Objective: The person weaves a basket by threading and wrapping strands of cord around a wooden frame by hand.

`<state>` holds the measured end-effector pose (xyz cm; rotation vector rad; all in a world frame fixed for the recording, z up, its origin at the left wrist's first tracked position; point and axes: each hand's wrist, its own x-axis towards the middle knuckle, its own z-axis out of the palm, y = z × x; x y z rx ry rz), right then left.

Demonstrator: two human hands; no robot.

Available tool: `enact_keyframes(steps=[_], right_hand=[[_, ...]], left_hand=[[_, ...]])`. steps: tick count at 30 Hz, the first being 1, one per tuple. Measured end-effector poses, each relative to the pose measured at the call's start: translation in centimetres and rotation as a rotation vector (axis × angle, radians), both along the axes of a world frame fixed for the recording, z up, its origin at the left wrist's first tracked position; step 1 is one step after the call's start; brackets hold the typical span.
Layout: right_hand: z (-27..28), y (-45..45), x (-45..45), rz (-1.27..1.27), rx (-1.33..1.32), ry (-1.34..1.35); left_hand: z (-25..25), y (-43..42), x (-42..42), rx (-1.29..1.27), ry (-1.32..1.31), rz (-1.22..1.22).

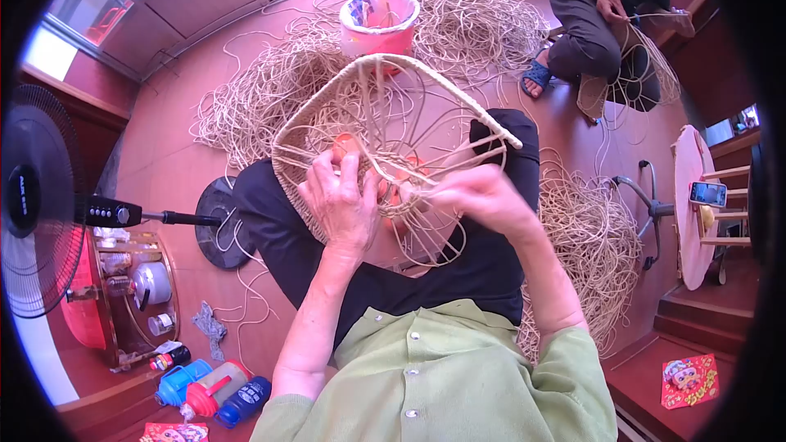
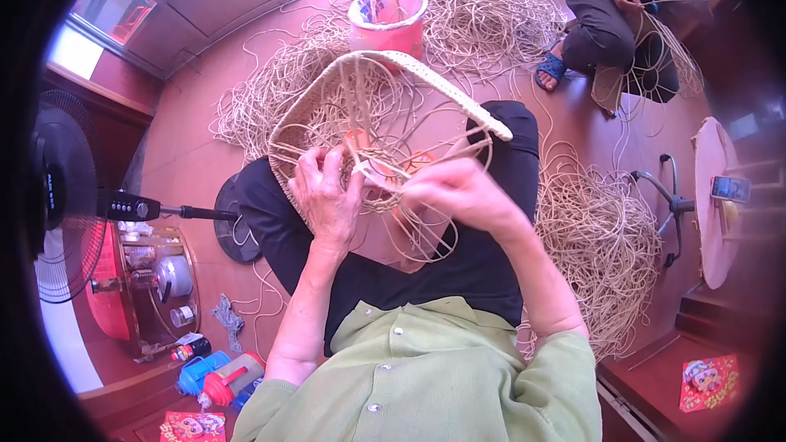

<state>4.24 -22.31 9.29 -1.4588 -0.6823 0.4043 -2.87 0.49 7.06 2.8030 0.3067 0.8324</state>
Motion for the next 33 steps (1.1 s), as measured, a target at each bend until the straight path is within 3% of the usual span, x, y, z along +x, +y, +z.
enact_keyframes(steps=[2, 3, 9, 13, 16, 19, 21, 24, 25, 27, 29, 33], right_hand=[[0.5, -1.7, 0.8, -0.139, 0.678, 0.473], [1.1, -2.5, 1.9, -0.122, 0.835, 0.426], [2.3, -1.6, 2.4, -0.096, 0.773, 0.329], [6.2, 2.0, 5.9, -0.047, 0.799, 0.240], [7.7, 7.3, 11.0, -0.038, 0.792, 0.253], [8.4, 13.3, 14.9, -0.121, 0.069, -0.139], [7.0, 14.2, 14.2, -0.715, -0.433, -1.006], [8.4, 10.9, 9.5, -0.269, -0.635, -0.551], [5.6, 11.2, 9.0, -0.244, -0.696, -0.553], [1.3, 11.5, 8.5, -0.319, -0.522, -0.784], [1.4, 12.1, 8.0, -0.280, -0.555, -0.770], [-0.4, 12.5, 6.7, -0.157, -0.713, -0.807]], left_hand=[[0.8, -0.2, -0.2, 0.054, -0.013, 0.015], [0.7, -0.1, -0.3, 0.039, -0.050, -0.039], [-1.2, 1.2, 3.7, -0.072, -0.191, -0.345], [-1.3, 0.2, 5.0, -0.426, -0.227, -0.243], [-1.9, 0.0, 5.4, -0.313, -0.248, -0.256], [-2.9, -0.3, 5.3, -0.393, -0.231, -0.177], [-3.8, -0.1, 5.2, -0.472, -0.251, -0.104], [-3.5, 0.3, 5.2, -0.381, -0.169, -0.037], [-2.9, 0.1, 5.0, -0.334, -0.137, -0.025], [-2.5, -0.4, 5.4, -0.366, 0.033, 0.010], [-2.6, -0.2, 5.6, -0.327, 0.158, -0.013], [-2.7, 0.5, 4.9, -0.369, 0.157, -0.153]])
